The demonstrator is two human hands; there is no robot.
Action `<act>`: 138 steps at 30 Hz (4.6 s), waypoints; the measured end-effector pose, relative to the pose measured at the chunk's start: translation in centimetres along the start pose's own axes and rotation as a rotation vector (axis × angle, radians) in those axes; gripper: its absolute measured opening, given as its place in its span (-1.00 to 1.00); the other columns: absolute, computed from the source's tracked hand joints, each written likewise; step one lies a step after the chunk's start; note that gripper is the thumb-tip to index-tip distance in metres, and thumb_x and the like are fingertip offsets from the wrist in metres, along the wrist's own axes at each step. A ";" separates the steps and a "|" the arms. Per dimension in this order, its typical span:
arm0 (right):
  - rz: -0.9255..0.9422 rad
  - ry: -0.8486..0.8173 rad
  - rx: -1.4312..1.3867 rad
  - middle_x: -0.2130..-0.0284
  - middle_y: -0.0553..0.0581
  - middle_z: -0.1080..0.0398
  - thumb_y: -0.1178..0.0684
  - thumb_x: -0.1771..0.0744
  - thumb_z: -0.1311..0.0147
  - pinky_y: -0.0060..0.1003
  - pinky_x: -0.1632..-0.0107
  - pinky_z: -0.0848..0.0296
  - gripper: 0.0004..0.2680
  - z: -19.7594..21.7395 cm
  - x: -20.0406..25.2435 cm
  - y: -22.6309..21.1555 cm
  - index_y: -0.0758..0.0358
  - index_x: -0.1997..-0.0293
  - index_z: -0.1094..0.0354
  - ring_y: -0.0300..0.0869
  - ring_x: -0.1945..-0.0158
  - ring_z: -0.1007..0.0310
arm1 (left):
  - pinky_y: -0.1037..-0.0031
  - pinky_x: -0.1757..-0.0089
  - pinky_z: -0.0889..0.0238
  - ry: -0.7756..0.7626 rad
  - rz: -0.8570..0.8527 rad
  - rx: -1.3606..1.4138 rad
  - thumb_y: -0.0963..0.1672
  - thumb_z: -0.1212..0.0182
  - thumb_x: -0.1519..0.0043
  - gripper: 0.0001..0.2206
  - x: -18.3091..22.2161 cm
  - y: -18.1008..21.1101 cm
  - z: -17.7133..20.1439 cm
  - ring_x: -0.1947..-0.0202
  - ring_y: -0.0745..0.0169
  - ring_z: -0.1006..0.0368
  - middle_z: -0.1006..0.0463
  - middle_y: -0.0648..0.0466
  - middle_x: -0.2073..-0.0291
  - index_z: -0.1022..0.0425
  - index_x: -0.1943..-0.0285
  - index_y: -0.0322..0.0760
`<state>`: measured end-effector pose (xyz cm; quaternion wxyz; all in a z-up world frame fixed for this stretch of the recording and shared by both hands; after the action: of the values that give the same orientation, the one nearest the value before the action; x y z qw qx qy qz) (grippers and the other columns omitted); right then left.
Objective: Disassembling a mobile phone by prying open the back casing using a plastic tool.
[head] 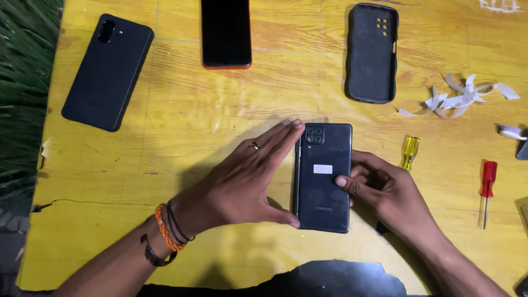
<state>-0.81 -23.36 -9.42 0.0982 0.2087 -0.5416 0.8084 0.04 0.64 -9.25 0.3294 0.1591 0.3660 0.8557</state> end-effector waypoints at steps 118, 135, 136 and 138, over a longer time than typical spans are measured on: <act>0.405 -0.204 0.106 0.57 -0.01 -0.72 -0.07 -0.37 0.05 -0.41 0.30 -0.81 -0.81 -2.6 3.5 -0.4 0.17 0.15 -0.42 -0.30 0.48 -0.83 | 0.54 0.36 -0.23 0.466 0.009 0.533 -0.06 -0.13 -0.32 -0.81 1.2 4.5 1.6 0.40 0.40 -0.37 -0.46 0.15 0.39 -0.49 0.10 -0.27; 0.304 -0.316 0.426 0.75 -0.15 -0.61 -0.20 -0.32 -0.05 -0.42 0.57 -0.49 -0.78 -2.7 3.5 1.0 -0.01 0.48 -0.44 -0.33 0.72 -0.64 | 0.53 0.01 -0.41 0.514 0.022 0.579 -0.11 -0.16 -0.30 -0.75 1.8 4.7 4.8 0.04 0.27 -0.54 -0.61 -0.02 0.05 -0.49 -0.07 -0.38; 0.304 -0.318 0.426 0.75 -0.15 -0.61 -0.20 -0.32 -0.05 -0.42 0.57 -0.49 -0.78 -2.7 3.4 0.9 -0.01 0.48 -0.44 -0.33 0.72 -0.64 | 0.53 0.01 -0.41 0.515 0.024 0.580 -0.11 -0.16 -0.30 -0.75 1.7 4.4 4.5 0.04 0.27 -0.54 -0.61 -0.02 0.05 -0.49 -0.07 -0.38; 0.300 -0.319 0.438 0.79 -0.12 -0.55 -0.22 -0.30 -0.11 -0.40 0.63 -0.41 -0.79 -2.6 3.7 0.6 -0.02 0.47 -0.47 -0.32 0.77 -0.57 | 0.55 0.31 -0.19 0.594 0.007 0.481 -0.12 -0.16 -0.33 -0.84 1.8 4.1 4.2 0.39 0.38 -0.36 -0.50 0.09 0.38 -0.51 0.19 -0.37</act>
<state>-4.97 -21.48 -9.16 -0.1557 0.2669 -0.3880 0.8683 -1.00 1.95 -3.32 0.1593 -0.0219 0.6355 0.7551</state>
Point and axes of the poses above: each hand's wrist, its own x-axis away from the middle knuckle, its own z-axis out of the back of the hand, y = z × x, the point moved 4 cm from there along -x, towards the middle knuckle
